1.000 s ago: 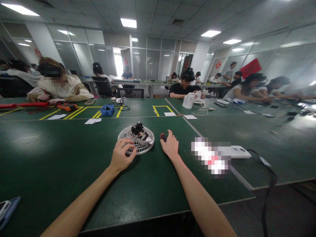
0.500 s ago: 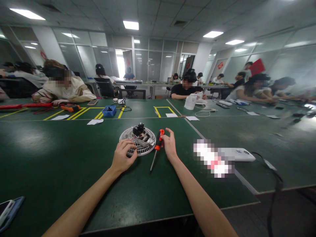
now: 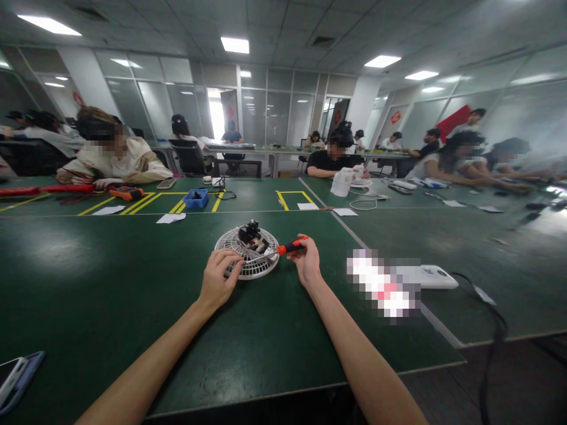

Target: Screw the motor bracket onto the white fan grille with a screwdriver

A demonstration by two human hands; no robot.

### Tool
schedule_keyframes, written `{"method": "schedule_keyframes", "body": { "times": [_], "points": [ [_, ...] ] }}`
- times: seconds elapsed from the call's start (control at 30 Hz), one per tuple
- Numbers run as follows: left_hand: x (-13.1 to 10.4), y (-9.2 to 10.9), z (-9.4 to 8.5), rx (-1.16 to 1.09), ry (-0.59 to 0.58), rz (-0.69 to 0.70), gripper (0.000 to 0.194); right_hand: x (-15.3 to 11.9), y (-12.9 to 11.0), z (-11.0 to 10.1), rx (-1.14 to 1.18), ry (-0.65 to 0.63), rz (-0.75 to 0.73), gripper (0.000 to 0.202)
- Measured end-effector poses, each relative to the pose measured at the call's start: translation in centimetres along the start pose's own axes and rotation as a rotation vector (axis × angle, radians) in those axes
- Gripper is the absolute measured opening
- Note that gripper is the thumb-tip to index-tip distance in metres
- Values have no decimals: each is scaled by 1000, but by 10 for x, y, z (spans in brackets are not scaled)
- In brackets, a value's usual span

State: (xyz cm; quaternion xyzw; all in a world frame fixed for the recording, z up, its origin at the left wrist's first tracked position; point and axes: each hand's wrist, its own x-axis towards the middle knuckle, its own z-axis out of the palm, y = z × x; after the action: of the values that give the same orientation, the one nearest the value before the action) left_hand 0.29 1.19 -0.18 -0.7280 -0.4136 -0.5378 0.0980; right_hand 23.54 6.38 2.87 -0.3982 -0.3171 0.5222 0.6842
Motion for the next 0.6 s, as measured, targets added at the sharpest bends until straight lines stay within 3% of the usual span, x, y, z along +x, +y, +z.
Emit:
{"method": "schedule_keyframes", "body": {
  "times": [0.6],
  "points": [
    [2,-3,-5,24,111,-29,9,-4,1,5,65,14,-10,16]
  ]
}}
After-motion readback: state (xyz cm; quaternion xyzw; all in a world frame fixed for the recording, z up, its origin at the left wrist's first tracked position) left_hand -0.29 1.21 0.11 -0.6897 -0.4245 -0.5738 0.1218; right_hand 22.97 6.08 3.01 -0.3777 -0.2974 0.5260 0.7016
